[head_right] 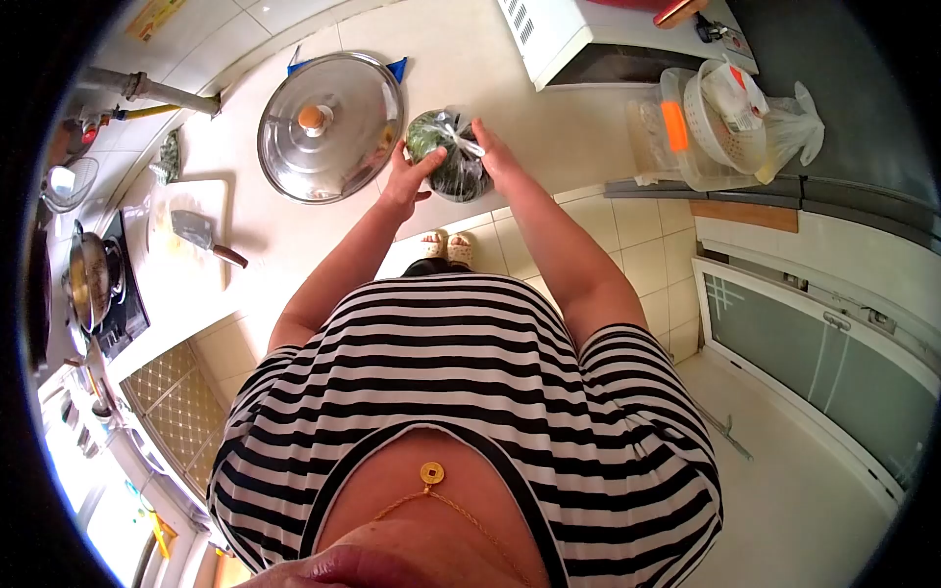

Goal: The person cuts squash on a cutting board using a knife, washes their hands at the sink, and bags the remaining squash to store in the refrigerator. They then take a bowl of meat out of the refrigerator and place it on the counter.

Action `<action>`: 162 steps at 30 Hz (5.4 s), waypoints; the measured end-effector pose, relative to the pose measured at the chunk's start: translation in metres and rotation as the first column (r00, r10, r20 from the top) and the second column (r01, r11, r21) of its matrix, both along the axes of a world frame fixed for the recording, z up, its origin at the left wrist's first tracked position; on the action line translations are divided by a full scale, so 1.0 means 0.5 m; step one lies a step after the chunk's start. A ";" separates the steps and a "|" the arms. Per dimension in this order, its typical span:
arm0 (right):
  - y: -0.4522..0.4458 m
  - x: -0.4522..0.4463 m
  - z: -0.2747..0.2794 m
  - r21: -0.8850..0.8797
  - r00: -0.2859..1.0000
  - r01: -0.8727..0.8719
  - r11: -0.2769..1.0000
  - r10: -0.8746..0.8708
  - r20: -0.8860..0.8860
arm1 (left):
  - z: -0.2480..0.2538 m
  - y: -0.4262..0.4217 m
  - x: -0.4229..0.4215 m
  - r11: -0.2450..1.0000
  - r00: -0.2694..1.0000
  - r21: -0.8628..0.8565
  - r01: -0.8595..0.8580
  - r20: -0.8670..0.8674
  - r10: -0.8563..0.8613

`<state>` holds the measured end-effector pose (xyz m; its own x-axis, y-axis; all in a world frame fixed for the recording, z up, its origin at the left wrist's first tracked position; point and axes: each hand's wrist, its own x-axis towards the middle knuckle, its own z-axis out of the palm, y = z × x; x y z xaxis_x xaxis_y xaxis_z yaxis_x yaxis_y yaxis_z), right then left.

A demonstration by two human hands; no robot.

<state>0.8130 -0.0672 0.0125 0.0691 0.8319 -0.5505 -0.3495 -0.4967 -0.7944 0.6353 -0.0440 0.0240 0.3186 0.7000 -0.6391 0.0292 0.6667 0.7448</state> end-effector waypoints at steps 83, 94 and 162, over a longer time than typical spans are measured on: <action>-0.816 1.240 0.617 0.577 -0.207 -0.064 0.814 -0.577 0.790 | 0.427 -0.500 1.202 0.978 0.437 0.199 0.064 0.875 -0.207; -1.365 1.859 0.392 0.321 -0.446 0.776 0.543 0.112 0.888 | 0.427 -0.547 1.310 0.974 0.405 0.215 0.077 0.885 -0.228; -0.980 1.457 0.510 0.604 0.874 -0.051 0.795 -0.257 0.412 | 0.479 -0.722 1.589 0.933 0.448 0.351 0.075 0.825 -0.346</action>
